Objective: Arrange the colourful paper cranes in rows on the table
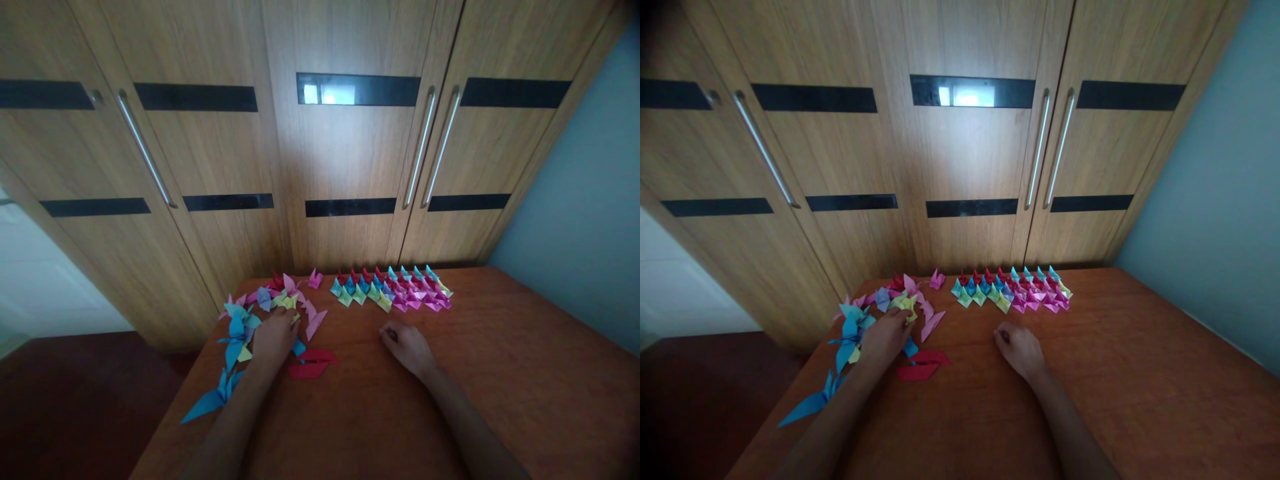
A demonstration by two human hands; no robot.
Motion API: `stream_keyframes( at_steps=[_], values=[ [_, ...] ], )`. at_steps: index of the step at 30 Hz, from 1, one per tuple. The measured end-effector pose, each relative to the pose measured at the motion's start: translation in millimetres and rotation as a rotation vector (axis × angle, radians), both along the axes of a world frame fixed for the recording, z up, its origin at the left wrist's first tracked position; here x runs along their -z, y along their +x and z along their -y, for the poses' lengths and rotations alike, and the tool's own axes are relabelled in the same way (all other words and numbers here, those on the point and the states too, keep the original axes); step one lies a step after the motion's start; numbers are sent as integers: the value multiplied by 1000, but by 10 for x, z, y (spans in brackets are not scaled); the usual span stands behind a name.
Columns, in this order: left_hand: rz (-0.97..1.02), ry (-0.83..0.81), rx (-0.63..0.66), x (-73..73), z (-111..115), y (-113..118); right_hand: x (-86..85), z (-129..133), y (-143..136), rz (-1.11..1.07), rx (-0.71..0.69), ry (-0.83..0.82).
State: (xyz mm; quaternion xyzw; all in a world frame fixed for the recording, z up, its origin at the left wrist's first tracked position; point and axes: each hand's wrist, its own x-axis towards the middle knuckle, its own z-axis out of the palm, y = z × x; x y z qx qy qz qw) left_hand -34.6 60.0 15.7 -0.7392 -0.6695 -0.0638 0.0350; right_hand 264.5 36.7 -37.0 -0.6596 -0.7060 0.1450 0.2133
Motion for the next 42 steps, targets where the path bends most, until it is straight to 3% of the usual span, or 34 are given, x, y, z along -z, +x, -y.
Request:
stream_keyframes(
  at_steps=[9, 14, 18, 23, 28, 34, 42],
  values=[
    [-3, -33, 11, -7, 15, -1, 32, -17, 6, -4, 7, 14],
    [16, 59, 41, 11, 10, -55, 52, -29, 16, -10, 6, 11],
    [215, 212, 125, -2, 23, -20, 40, -27, 12, -15, -4, 2],
    [439, 259, 355, -38, 52, 381, 32, -33, -3, -24, 15, 8],
    [307, 131, 538, -49, 5, 982, 54, -58, 8, -27, 70, 36],
    [142, 73, 523, 21, -166, 1403, 69, -75, 15, -32, 59, 56],
    [117, 32, 479, 159, -285, 1539, 77, -79, 14, -27, 50, 60]
  ],
)
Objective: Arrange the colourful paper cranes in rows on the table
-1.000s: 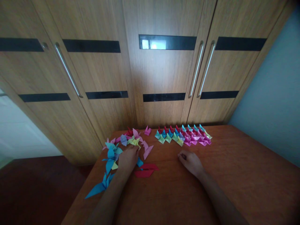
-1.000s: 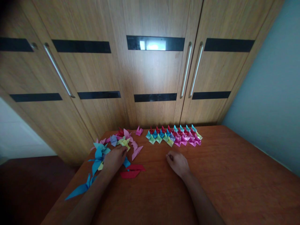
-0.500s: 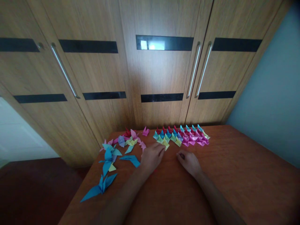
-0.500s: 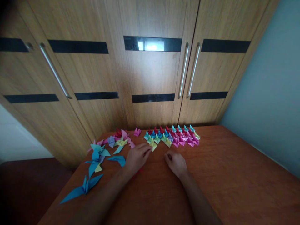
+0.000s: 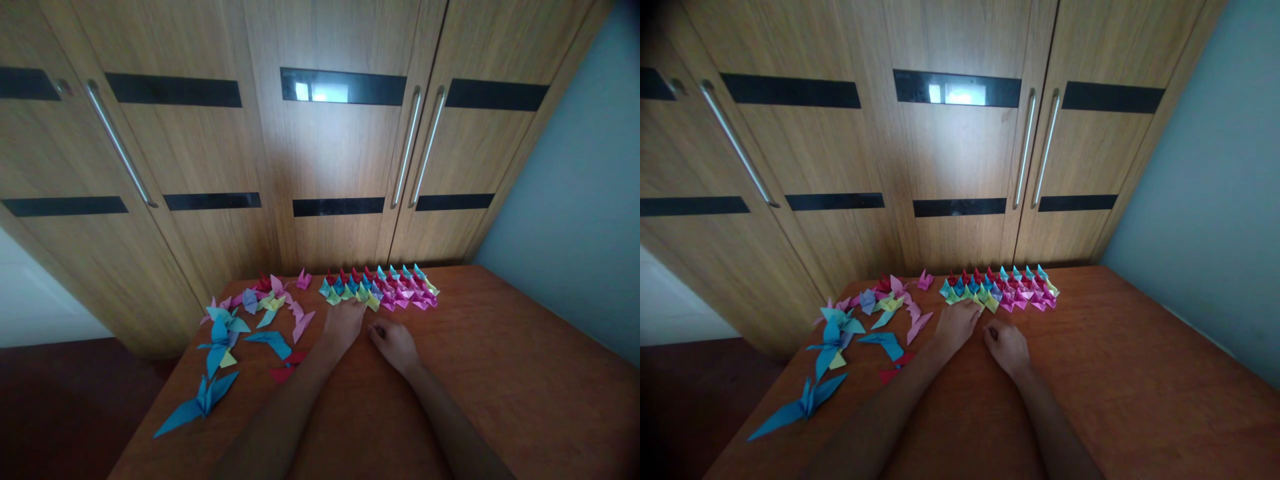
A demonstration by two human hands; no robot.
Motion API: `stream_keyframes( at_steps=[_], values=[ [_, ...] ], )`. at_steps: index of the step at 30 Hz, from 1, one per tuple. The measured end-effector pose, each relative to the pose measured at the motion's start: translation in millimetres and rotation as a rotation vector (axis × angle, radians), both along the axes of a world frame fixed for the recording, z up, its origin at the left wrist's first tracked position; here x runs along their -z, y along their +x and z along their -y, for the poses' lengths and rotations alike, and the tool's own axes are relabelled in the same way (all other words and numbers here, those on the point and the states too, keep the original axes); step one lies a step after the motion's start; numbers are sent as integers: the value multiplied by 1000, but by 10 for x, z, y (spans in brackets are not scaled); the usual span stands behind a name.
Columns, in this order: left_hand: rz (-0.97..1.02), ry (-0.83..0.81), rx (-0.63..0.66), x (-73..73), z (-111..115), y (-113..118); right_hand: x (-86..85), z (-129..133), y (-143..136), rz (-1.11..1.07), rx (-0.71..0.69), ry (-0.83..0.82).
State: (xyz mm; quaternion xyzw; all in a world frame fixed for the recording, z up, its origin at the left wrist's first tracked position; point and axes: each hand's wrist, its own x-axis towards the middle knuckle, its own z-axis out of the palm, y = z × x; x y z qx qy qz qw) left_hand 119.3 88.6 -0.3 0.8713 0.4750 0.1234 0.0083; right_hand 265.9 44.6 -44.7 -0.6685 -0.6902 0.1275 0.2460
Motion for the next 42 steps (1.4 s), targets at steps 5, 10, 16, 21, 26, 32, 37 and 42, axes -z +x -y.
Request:
stream_keyframes(
  at_steps=[5, 10, 16, 21, 26, 32, 37, 42],
  values=[
    [-11, -18, -5, 8, -8, 15, 9, 0, -5, 10, 5, 7],
    [-17, -26, -14, 15, -29, 28, 14, -2, -10, 23, 10, 18],
    [-13, -28, -33, 2, -32, 28, 16, -6, -6, 18, 10, 20],
    [-6, -28, -62, -34, 19, -42, 25, -9, -1, -5, 3, 14],
    [5, 10, -151, -113, 14, -334, 45, -9, 9, -8, -8, 32],
    [-47, 56, -358, -345, -156, -1091, 69, -5, 10, -4, -8, 42],
    [-124, 47, -518, -447, -248, -1651, 96, -18, 20, -8, -17, 41],
    [-197, -11, -546, -371, -247, -1799, 101, -19, 26, -10, -16, 39]
  ],
)
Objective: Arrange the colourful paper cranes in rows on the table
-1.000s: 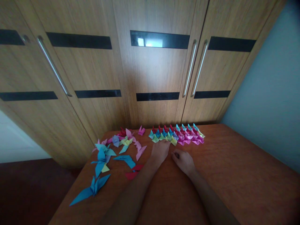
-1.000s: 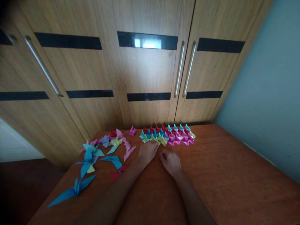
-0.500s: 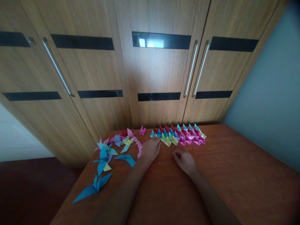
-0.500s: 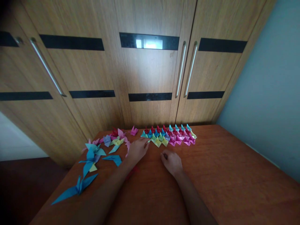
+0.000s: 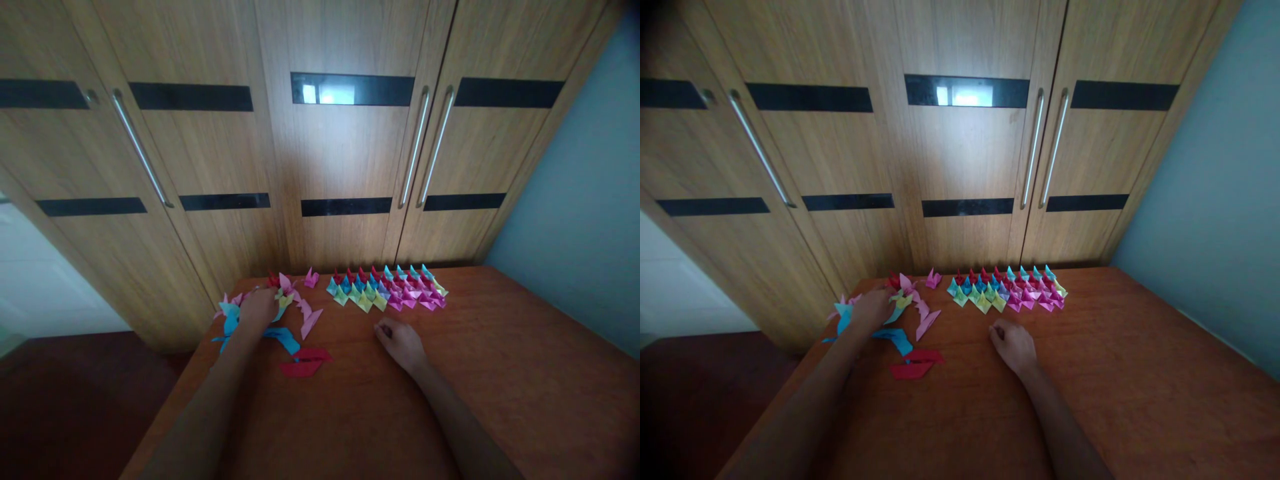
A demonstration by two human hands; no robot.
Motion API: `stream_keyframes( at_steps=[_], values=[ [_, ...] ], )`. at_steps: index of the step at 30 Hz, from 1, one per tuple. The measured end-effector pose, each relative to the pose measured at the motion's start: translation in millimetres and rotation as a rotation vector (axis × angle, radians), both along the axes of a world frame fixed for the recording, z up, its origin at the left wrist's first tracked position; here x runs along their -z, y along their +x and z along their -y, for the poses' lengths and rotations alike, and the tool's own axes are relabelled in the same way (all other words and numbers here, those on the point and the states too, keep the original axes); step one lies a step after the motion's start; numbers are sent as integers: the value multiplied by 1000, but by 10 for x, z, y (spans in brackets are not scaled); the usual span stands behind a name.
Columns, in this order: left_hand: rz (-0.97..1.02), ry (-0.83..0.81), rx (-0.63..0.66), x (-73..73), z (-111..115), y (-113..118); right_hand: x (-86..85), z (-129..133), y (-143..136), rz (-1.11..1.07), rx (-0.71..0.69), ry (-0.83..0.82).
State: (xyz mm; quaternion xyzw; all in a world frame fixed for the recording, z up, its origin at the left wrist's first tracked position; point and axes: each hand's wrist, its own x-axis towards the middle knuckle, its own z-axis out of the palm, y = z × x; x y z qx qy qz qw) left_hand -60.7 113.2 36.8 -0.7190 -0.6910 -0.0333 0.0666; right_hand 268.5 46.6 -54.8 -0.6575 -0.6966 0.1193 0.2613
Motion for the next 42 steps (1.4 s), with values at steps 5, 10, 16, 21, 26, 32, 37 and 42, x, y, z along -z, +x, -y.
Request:
stream_keyframes(
  at_steps=[5, 10, 16, 21, 26, 32, 37, 42],
  values=[
    [-18, -56, 21, 54, -3, 6, -12, 12, -5, -3, 6, 14],
    [-20, -72, 13, 60, 6, 2, -35, 18, -10, 5, 3, 7],
    [0, -47, 26, 31, 51, 36, -55, 21, -18, 15, 11, -8],
    [18, 7, 39, -113, 137, 77, -58, 23, -19, 5, 8, -16],
    [72, 46, 119, -250, 243, 258, -46, 30, -22, 5, 13, -5],
    [235, 52, 383, -167, 353, 717, -56, 24, -23, 5, 12, -19],
    [238, -37, 450, 34, 420, 1076, -63, 23, -18, -8, 6, -18],
    [180, -105, 434, 184, 467, 1322, -62, 21, -23, 6, 14, -20]
  ],
)
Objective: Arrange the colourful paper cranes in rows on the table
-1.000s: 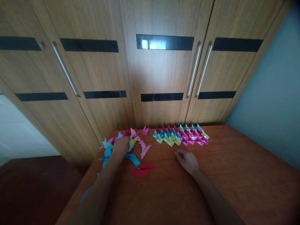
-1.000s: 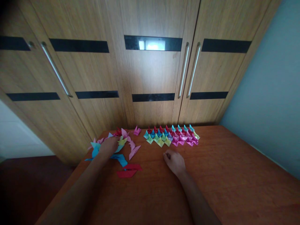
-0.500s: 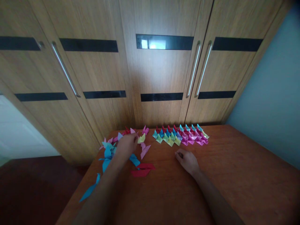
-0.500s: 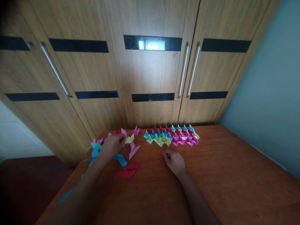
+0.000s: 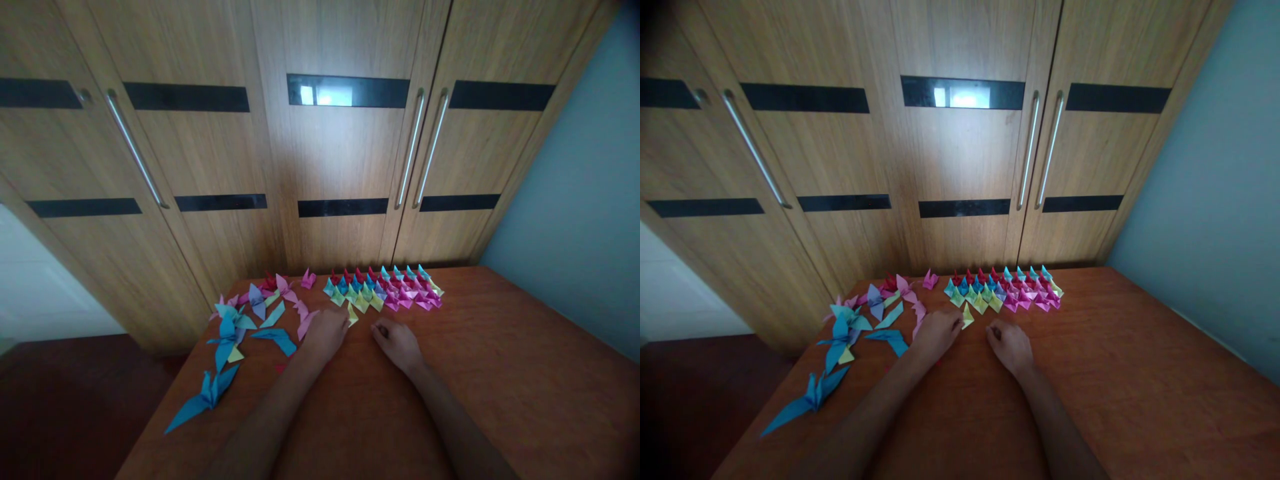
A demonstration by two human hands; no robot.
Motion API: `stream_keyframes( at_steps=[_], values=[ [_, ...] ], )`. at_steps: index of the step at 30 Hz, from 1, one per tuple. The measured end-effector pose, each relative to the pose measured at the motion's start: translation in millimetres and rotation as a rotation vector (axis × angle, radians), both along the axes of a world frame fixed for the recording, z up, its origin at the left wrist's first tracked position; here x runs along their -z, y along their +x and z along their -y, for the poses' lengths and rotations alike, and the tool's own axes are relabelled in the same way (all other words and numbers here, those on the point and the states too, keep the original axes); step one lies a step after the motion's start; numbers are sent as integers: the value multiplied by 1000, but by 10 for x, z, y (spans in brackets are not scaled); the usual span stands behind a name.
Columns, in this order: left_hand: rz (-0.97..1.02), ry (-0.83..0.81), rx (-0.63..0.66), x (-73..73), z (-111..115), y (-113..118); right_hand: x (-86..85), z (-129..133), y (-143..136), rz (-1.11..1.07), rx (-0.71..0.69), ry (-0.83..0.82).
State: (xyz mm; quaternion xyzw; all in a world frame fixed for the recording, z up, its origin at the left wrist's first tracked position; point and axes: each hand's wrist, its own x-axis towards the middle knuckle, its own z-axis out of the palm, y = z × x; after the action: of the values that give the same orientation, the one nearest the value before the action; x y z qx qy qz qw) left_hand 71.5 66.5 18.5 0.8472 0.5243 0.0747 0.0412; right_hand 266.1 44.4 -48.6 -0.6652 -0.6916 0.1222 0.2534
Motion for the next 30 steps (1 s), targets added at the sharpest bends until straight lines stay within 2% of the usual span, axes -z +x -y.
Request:
stream_keyframes(
  at_steps=[10, 30],
  values=[
    [-92, 7, -23, 70, -67, 199, 0, -10, -5, 10, -6, 15],
    [-83, 36, -82, 148, -248, 261, 6, -13, -5, 11, -6, 22]
  ],
)
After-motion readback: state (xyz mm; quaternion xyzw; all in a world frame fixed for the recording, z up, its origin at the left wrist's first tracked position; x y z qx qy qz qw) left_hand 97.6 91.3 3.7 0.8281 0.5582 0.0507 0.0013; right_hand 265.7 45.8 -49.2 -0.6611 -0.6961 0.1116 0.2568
